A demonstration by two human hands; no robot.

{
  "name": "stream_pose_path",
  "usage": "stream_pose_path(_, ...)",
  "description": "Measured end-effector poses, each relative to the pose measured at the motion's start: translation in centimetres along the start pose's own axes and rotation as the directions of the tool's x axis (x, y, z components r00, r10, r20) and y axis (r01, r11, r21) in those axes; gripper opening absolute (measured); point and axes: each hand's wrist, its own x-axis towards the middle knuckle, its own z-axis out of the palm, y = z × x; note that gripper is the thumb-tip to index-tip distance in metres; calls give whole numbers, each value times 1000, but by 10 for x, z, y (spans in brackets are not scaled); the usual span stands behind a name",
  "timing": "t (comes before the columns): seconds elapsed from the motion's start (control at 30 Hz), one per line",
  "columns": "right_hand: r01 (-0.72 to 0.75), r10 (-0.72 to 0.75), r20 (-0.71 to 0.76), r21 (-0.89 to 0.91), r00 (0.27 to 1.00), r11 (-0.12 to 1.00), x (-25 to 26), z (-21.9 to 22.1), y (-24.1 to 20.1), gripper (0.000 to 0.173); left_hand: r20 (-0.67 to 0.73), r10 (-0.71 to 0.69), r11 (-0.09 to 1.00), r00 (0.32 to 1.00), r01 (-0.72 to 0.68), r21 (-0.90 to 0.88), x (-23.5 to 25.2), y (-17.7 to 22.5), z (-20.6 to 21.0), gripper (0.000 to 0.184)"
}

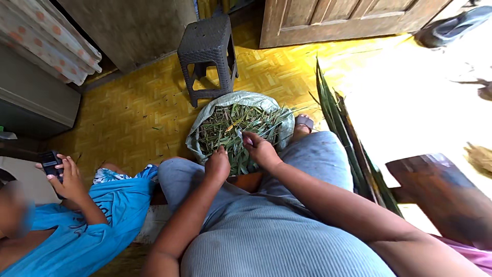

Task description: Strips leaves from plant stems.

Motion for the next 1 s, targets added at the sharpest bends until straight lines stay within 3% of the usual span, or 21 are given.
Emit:
stream_pose_path(0.1, -23, 25, 31, -68, 999, 997, 5, -6, 3, 45, -20, -7, 1000, 1000, 6, -26, -2, -1, -3, 46)
stream_pose_path(0.23, 77, -65, -73, 171, 995, 982, 0, -3, 3, 46, -15, -38, 999, 999, 38, 16, 5, -7, -5, 45)
stream_pose_path(0.33, 161, -163, -3, 174, 987, 971, -8, 6, 1, 44, 82, -125, 983, 989, 112, 143, 18, -16, 3, 39)
stream_pose_path(0.43, 116, -128, 144, 89, 981, 989, -8, 11, 3, 43, 130, -168, 972, 977, 143, 186, 25, -18, 4, 34)
stream_pose_path(0.6, -3, -12, 151, 96, 988, 995, -5, 8, 15, 43, -54, -82, 969, 995, 93, 229, 36, -20, -6, 43)
stream_pose_path(0.77, -30, 12, 197, 92, 980, 995, -5, 10, 18, 42, 130, -189, 923, 973, 130, 363, 33, -22, -5, 33)
stream_pose_path(0.87, -92, 62, 205, 140, 977, 986, -6, 12, 18, 45, 139, -190, 939, 972, 138, 316, 35, -25, -6, 35)
stream_pose_path(1.0, -164, 97, 220, 308, 971, 937, -7, 13, 12, 40, 95, -112, 989, 989, 102, 105, 31, -29, -6, 34)
